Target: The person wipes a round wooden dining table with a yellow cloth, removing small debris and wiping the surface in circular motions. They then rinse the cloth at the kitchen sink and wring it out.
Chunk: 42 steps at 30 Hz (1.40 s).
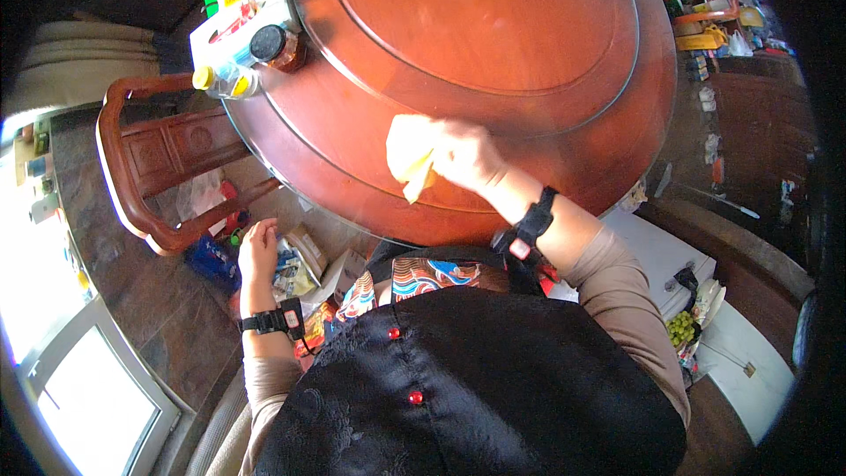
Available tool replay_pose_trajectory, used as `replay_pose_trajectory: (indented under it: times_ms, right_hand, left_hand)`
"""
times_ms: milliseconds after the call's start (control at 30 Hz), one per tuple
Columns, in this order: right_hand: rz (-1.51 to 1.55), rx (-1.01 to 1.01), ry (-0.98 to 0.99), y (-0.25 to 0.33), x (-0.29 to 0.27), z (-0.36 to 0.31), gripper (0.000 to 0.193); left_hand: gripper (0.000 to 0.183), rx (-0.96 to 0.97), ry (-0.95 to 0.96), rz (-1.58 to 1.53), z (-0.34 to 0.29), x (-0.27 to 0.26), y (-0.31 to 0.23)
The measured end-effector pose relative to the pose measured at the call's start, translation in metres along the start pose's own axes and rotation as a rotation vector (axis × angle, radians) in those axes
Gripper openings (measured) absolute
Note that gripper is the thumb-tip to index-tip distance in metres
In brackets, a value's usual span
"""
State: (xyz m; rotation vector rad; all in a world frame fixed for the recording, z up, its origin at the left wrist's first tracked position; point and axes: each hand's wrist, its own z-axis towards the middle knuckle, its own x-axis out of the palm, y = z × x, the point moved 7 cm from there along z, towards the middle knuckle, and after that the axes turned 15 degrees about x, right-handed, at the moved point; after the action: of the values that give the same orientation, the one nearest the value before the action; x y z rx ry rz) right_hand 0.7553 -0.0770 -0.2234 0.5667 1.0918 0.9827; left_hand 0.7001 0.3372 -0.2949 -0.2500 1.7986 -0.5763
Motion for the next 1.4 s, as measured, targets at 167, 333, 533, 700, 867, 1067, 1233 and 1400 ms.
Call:
replay_pose_trajectory:
  times_ms: [167,333,533,700,867,1067,1233,1400]
  right_hand:
    - [0.050,0.109,0.120,-0.024,-0.005,-0.005,0.032]
    - [-0.220,0.074,0.318,-0.036,0.044,-0.059,0.047]
    - [-0.439,0.265,0.258,-0.061,0.040,-0.080,0.048]
    - [-0.070,0.101,0.461,-0.013,0.103,-0.075,0.042]
    - [0.510,0.151,1.179,0.061,0.197,-0.105,0.034]
    - [0.284,0.202,0.475,-0.011,0.151,0.012,0.040]
    - [0.368,0.003,0.655,0.030,0.179,-0.017,0.039]
    - [0.516,0.508,1.327,0.049,0.195,-0.090,0.032]
  left_hand:
    - [0.019,-0.032,-0.013,0.014,-0.013,-0.002,0.002]
    - [0.019,-0.082,0.035,-0.003,-0.019,0.014,0.007]
    - [0.019,-0.112,0.014,-0.039,-0.032,0.012,0.011]
    - [0.019,-0.103,0.019,-0.021,-0.040,0.012,0.006]
    - [0.018,-0.137,-0.058,-0.062,-0.067,-0.002,0.020]
    - [0.020,-0.347,-0.088,-0.128,-0.116,0.008,0.049]
    - [0.020,-0.220,-0.120,-0.096,-0.115,0.013,0.034]
    - [0.019,-0.301,-0.052,-0.003,-0.118,0.007,0.042]
